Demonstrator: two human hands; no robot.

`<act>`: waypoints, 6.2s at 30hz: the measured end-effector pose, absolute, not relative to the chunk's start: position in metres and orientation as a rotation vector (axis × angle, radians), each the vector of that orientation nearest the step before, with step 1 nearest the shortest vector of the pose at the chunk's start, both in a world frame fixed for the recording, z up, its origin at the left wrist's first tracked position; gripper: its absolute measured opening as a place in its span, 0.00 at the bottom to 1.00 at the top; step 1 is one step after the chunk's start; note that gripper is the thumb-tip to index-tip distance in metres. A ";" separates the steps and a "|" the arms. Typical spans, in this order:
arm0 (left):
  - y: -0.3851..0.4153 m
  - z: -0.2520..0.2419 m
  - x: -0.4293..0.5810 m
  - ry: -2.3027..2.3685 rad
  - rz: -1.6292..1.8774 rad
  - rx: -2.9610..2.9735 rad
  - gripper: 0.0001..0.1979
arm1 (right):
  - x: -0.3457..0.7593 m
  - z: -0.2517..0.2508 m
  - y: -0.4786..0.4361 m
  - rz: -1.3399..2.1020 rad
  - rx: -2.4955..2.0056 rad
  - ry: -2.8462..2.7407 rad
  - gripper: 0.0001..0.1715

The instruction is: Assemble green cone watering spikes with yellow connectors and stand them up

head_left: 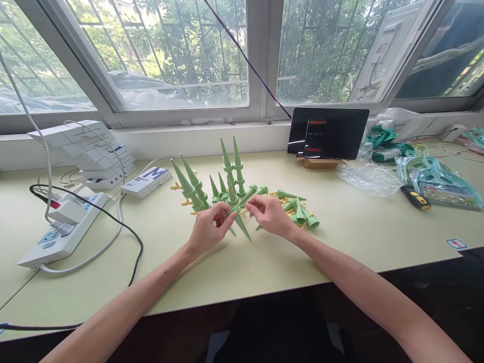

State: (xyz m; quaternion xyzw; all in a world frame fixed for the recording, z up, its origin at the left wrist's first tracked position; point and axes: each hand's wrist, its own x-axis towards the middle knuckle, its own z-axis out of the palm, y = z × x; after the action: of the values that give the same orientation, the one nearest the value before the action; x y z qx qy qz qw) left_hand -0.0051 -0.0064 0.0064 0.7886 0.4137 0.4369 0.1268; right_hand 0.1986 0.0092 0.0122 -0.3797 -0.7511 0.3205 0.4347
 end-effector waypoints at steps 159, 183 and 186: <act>-0.005 0.003 -0.007 1.167 1.250 2.365 0.06 | 0.197 0.004 0.012 0.897 -0.908 -1.997 0.08; -0.004 0.003 -0.006 1.211 1.216 2.340 0.06 | 0.197 0.008 0.011 0.915 -0.958 -1.991 0.12; -0.005 0.003 -0.007 1.212 1.212 2.337 0.06 | 0.197 0.009 0.011 0.934 -0.935 -1.978 0.09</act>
State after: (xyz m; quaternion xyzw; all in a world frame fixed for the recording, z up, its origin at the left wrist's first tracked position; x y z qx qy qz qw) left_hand -0.0065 -0.0051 0.0034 0.8003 0.4153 0.4150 0.1216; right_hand 0.1974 0.0107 0.0085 -0.3649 -0.7716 0.3646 0.3723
